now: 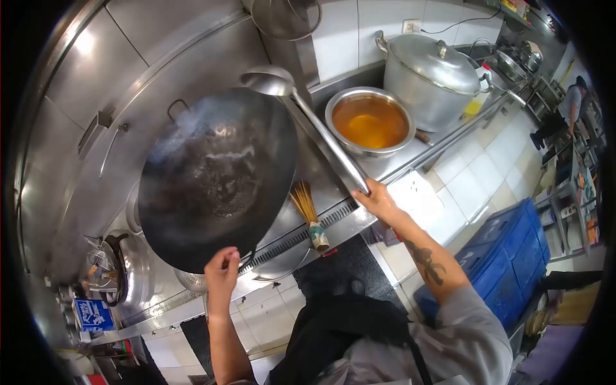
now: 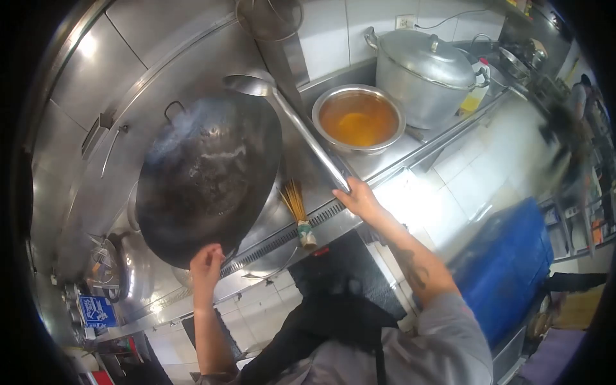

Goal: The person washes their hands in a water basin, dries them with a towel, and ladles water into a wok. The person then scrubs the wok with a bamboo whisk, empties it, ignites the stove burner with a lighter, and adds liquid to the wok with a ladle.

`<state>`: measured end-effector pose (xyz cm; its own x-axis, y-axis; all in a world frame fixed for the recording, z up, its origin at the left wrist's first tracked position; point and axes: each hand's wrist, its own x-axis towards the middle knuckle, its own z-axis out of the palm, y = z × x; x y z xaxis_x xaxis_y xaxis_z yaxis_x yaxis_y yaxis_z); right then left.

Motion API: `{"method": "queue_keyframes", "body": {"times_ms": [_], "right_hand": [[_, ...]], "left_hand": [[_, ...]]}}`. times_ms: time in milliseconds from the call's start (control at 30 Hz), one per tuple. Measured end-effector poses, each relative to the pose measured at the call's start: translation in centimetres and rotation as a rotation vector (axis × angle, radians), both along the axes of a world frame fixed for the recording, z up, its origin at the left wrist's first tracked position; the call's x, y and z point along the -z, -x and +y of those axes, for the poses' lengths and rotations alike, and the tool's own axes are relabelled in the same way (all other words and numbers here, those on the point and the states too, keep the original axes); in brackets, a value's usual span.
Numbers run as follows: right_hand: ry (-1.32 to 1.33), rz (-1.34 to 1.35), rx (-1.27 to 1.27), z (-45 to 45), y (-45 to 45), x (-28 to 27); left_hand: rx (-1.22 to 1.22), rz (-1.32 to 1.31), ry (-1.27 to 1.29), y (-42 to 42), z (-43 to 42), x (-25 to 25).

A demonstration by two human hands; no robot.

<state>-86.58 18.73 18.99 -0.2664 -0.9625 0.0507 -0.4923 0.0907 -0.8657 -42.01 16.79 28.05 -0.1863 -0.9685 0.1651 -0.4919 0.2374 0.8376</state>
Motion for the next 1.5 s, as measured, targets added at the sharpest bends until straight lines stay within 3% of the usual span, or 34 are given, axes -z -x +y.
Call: {"method": "queue_keyframes", "body": {"times_ms": [33, 133, 267, 367, 567, 667, 800, 900, 1133, 1267, 1400, 1500], "right_hand": [[-0.028, -0.056, 0.018, 1.1, 0.1, 1.1], [0.022, -0.243, 0.068, 4.1, -0.6, 3.5], [-0.117, -0.388, 0.052, 5.7, -1.4, 3.8], [-0.088, -0.354, 0.029, 5.4, -2.0, 5.4], [-0.102, -0.441, 0.002, 4.5, -3.4, 7.7], [-0.037, -0.143, -0.019, 3.7, -3.6, 12.7], [-0.018, 0.247, 0.0, 3.9, -4.4, 13.5], [0.008, 0.326, 0.077, 3.5, -5.3, 14.4], [-0.204, 0.435, 0.123, 0.8, -5.0, 15.2], [-0.263, 0.719, 0.141, 1.0, -4.8, 13.2], [-0.184, 0.52, 0.031, -1.5, -10.0, 9.7], [-0.483, 0.467, -0.18, -3.6, -13.6, 8.4]], "left_hand": [[-0.036, -0.119, 0.041, 1.7, 1.5, -1.6], [-0.033, -0.117, 0.005, 1.9, 3.0, -0.3], [-0.01, -0.373, 0.137, 3.5, 4.1, -1.9], [0.008, -0.394, 0.332, 4.0, 4.2, -1.3], [0.037, -0.423, 0.4, 3.4, 4.1, -0.3], [0.047, -0.422, 0.379, 3.3, 4.0, -0.3], [0.038, -0.423, 0.417, 3.4, 3.9, -0.2], [0.042, -0.447, 0.446, 3.4, 3.8, -0.1], [0.042, -0.44, 0.447, 3.1, 3.7, 0.3], [0.04, -0.425, 0.468, 3.2, 3.6, 0.3], [0.022, -0.407, 0.465, 3.4, 3.6, 0.0], [0.031, -0.385, 0.46, 3.5, 3.6, 0.0]]}}
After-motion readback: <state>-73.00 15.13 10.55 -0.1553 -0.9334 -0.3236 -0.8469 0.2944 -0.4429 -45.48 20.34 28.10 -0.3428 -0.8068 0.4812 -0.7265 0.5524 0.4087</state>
